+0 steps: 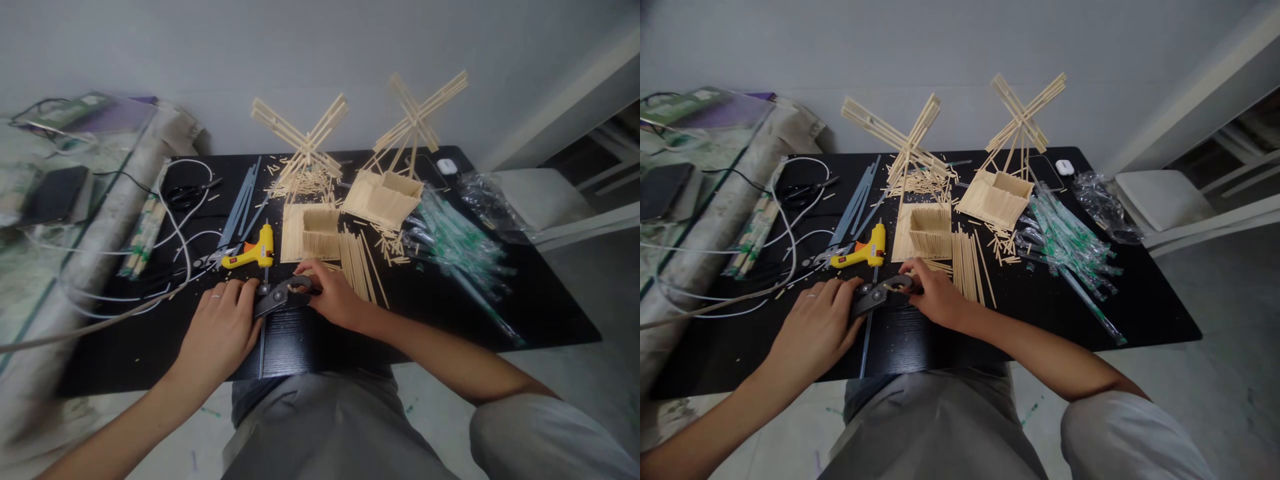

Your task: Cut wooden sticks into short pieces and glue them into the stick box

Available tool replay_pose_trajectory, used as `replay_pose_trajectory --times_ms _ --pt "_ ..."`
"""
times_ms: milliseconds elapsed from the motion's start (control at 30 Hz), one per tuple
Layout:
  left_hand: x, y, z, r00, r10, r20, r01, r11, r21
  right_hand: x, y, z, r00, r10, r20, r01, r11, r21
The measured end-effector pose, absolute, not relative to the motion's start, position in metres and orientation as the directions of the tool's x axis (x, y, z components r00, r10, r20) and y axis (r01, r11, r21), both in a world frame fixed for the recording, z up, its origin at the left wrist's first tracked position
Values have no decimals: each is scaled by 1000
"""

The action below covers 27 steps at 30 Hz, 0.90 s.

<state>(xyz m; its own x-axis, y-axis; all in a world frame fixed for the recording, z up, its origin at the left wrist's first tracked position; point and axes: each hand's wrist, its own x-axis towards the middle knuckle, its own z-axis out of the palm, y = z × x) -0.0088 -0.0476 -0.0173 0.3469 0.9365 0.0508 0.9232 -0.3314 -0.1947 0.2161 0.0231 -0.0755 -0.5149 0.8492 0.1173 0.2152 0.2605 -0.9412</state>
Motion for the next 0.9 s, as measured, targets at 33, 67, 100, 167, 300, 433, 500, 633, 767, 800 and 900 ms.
replay_pose_trajectory --times_ms 33,67,100,167,300,433,500,633,767,800,900 --pt "-8 -48 -16 340 940 34 923 -327 -204 216 23 -75 -515 849 118 219 263 -940" --pt "-8 -48 -15 335 942 16 922 -324 -213 216 23 -75 -516 848 119 221 266 -938" --pt "-7 -49 -14 334 943 -1 919 -326 -220 216 23 -74 -518 847 121 222 269 -937" --pt "-8 -49 -12 338 941 -19 915 -333 -226 217 23 -73 -524 843 126 222 277 -935" --pt "-8 -48 -11 366 930 -24 907 -362 -213 217 23 -71 -522 844 121 245 284 -927" --pt "-8 -46 -12 374 927 -27 903 -371 -216 216 23 -71 -519 846 118 281 299 -912" --pt "-8 -46 -12 363 931 -33 907 -361 -215 216 23 -71 -519 847 120 284 303 -910" --pt "-9 -45 -12 321 944 -71 923 -329 -200 216 22 -73 -520 845 122 280 303 -911" --pt "-14 -40 -13 302 949 -84 933 -313 -180 216 23 -72 -509 853 118 270 288 -919" --pt "-15 -38 -14 302 951 -73 935 -310 -172 217 24 -70 -509 853 114 258 278 -925" --pt "-21 -27 -12 283 959 14 952 -279 -126 225 33 -63 -499 860 108 205 239 -949"
